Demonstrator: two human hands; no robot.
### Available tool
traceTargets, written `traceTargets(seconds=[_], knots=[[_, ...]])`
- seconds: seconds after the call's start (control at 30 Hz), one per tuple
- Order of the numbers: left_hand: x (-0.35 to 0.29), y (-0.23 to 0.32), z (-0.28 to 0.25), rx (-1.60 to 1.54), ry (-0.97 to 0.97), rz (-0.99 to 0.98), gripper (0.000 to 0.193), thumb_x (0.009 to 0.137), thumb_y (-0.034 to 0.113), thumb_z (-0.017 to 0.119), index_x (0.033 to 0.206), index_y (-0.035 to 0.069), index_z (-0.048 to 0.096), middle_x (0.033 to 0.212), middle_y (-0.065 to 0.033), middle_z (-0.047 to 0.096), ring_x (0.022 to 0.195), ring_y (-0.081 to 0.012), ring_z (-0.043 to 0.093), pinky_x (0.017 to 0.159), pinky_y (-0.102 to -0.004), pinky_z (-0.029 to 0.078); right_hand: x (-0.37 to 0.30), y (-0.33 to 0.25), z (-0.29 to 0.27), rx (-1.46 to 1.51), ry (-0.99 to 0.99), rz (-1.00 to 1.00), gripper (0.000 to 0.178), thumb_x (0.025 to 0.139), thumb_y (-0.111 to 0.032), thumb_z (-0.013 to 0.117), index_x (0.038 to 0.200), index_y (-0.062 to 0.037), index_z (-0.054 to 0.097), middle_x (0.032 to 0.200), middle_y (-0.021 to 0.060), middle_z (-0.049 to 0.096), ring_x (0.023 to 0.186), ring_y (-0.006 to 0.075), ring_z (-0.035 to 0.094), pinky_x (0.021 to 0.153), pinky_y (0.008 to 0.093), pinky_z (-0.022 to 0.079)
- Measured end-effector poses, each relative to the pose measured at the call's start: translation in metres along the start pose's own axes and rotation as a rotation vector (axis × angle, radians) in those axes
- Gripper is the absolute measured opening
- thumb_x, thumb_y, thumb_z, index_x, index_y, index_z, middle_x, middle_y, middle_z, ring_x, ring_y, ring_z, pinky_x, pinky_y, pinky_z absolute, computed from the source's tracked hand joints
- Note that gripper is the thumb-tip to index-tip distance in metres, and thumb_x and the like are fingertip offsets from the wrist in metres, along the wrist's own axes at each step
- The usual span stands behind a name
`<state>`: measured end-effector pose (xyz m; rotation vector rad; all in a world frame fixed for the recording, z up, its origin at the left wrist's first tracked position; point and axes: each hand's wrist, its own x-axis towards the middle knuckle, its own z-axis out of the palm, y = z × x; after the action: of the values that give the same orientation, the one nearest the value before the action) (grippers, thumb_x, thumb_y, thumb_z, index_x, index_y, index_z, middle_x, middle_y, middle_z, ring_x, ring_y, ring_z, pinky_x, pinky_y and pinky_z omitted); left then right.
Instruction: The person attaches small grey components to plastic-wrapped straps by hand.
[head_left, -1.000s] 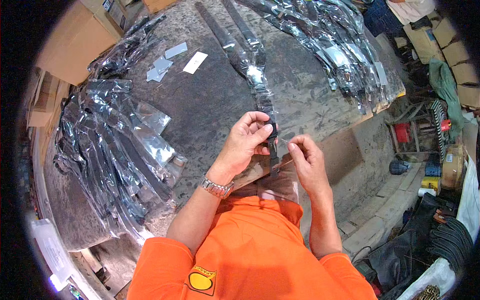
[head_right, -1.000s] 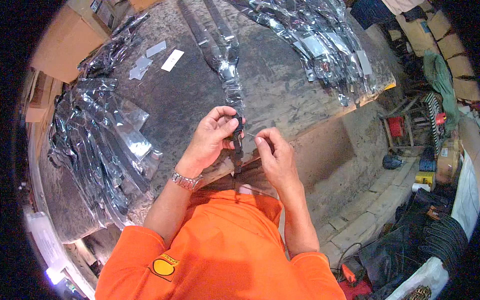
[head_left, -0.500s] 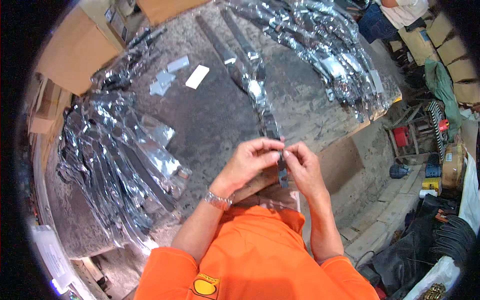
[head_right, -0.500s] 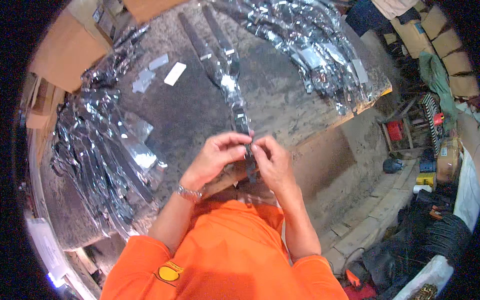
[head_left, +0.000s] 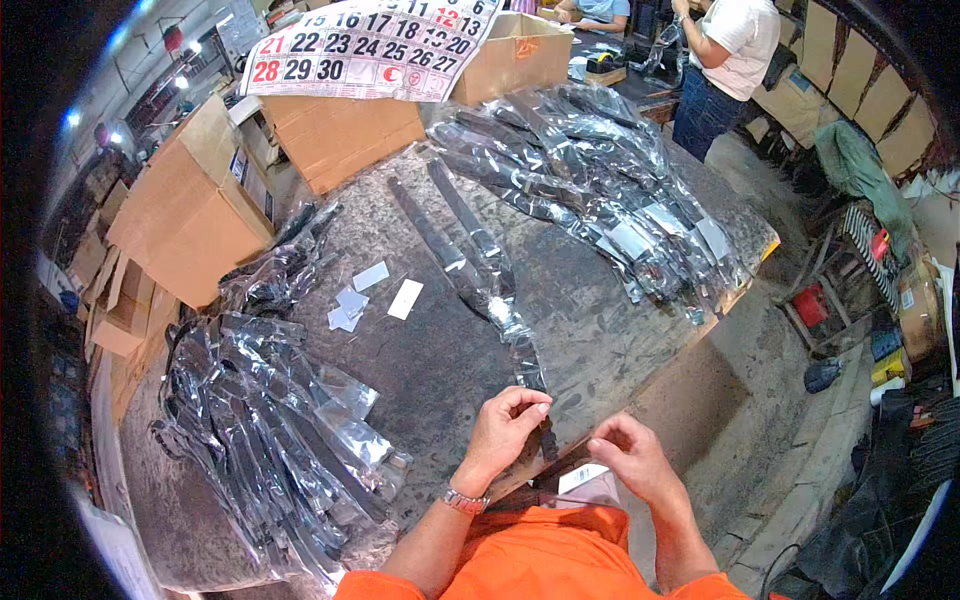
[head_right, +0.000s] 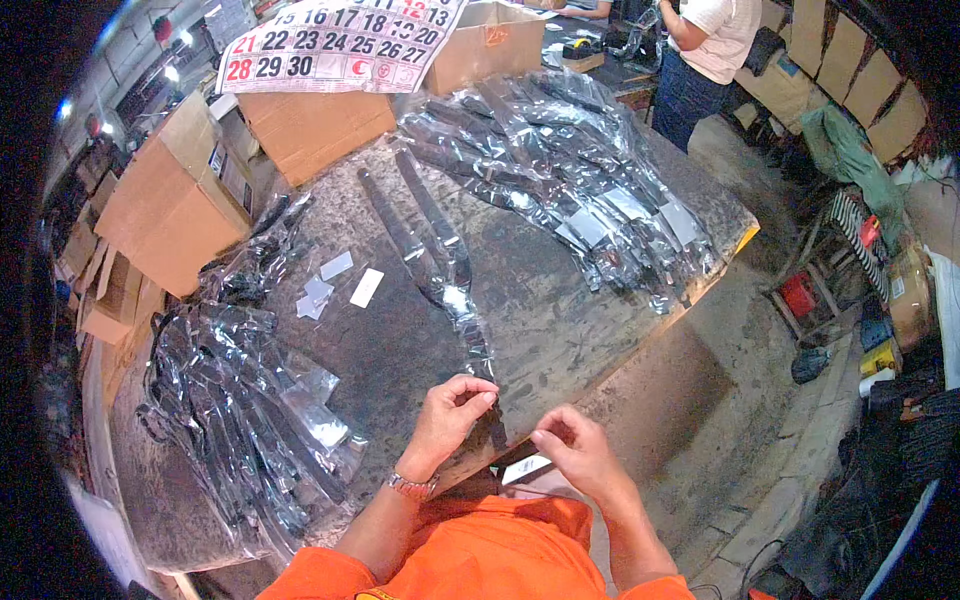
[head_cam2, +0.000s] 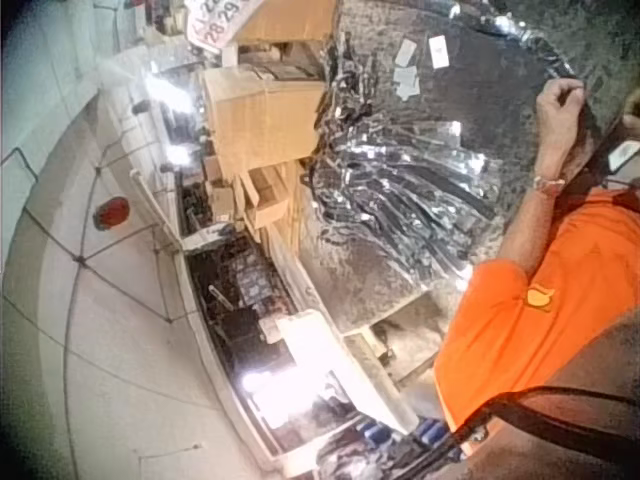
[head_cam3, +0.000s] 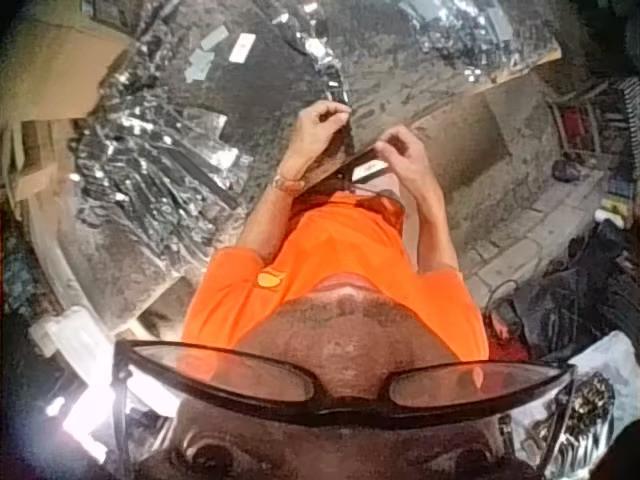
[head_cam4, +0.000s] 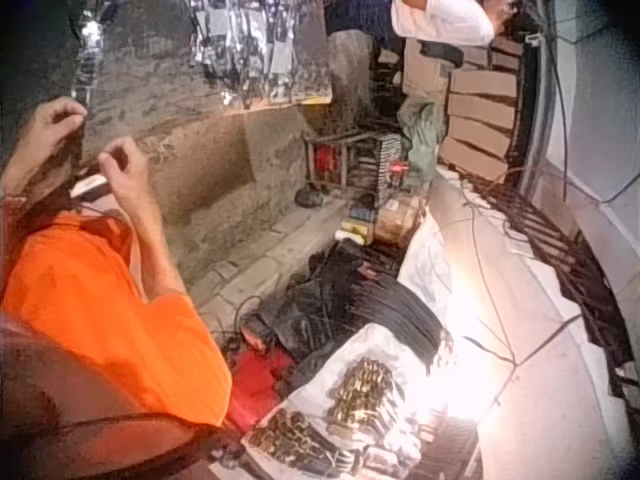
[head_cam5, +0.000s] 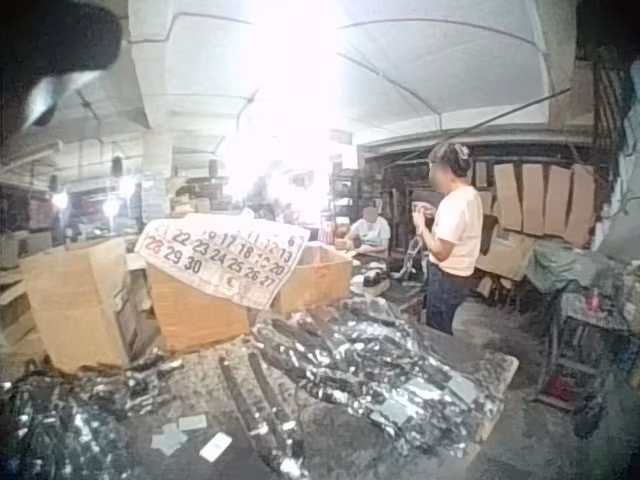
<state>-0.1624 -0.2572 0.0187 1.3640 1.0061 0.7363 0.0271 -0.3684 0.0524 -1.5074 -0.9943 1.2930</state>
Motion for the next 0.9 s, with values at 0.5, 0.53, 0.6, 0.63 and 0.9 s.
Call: traceTargets(seconds=[0.5,0.53,0.6,0.63,0.9], knots=[[-0.009,0.021,-0.002,0.101,-0.112,-0.067,0.014,0.092,0.012,0.064,0.101,0.003,0.071,0.085,-0.0002,0.069,0.075,-0.0061,0.060,0.069,-0.0250,0.049,-0.030,0.013,-0.018,0.145,0.067,-0.090,0.020,0.093,-0.005,0.060,0.113,-0.0020,0.065,0.097,0.0011,0.066,0.087,0.0086,0.059,0.077,0.0259,0.049],[-0.012,0.026,-0.002,0.208,-0.120,-0.043,0.014,0.091,0.013,0.065,0.100,0.004,0.071,0.084,-0.0010,0.070,0.074,-0.0070,0.061,0.068,-0.0254,0.049,-0.029,0.017,-0.019,0.085,0.082,-0.063,0.019,0.093,-0.005,0.060,0.111,-0.0016,0.066,0.094,0.0012,0.066,0.086,0.0088,0.060,0.076,0.0266,0.050],[-0.021,0.041,0.000,0.313,-0.129,-0.029,0.014,0.090,0.014,0.067,0.099,0.004,0.071,0.083,-0.0018,0.071,0.072,-0.0079,0.061,0.067,-0.0257,0.049,-0.021,0.027,-0.014,0.017,0.158,-0.098,0.018,0.092,-0.006,0.060,0.109,-0.0014,0.066,0.092,0.0036,0.067,0.083,0.0106,0.060,0.074,0.0273,0.050],[-0.025,0.050,0.002,0.415,-0.098,0.027,0.013,0.089,0.013,0.066,0.098,0.004,0.071,0.081,-0.0065,0.071,0.069,-0.0126,0.063,0.065,-0.0280,0.050,-0.016,0.030,-0.010,-0.055,0.237,-0.135,0.016,0.092,-0.006,0.060,0.106,-0.0013,0.066,0.089,0.0060,0.067,0.080,0.0123,0.061,0.071,0.0280,0.050],[-0.030,0.055,0.002,0.723,0.047,0.064,0.012,0.086,0.006,0.063,0.096,0.005,0.071,0.079,-0.0156,0.068,0.069,-0.0312,0.068,0.063,-0.0359,0.051,0.022,0.023,0.000,-0.550,0.312,-0.424,0.009,0.086,-0.004,0.062,0.095,-0.0033,0.064,0.095,0.0133,0.064,0.090,0.0322,0.061,0.079,0.0385,0.049]])
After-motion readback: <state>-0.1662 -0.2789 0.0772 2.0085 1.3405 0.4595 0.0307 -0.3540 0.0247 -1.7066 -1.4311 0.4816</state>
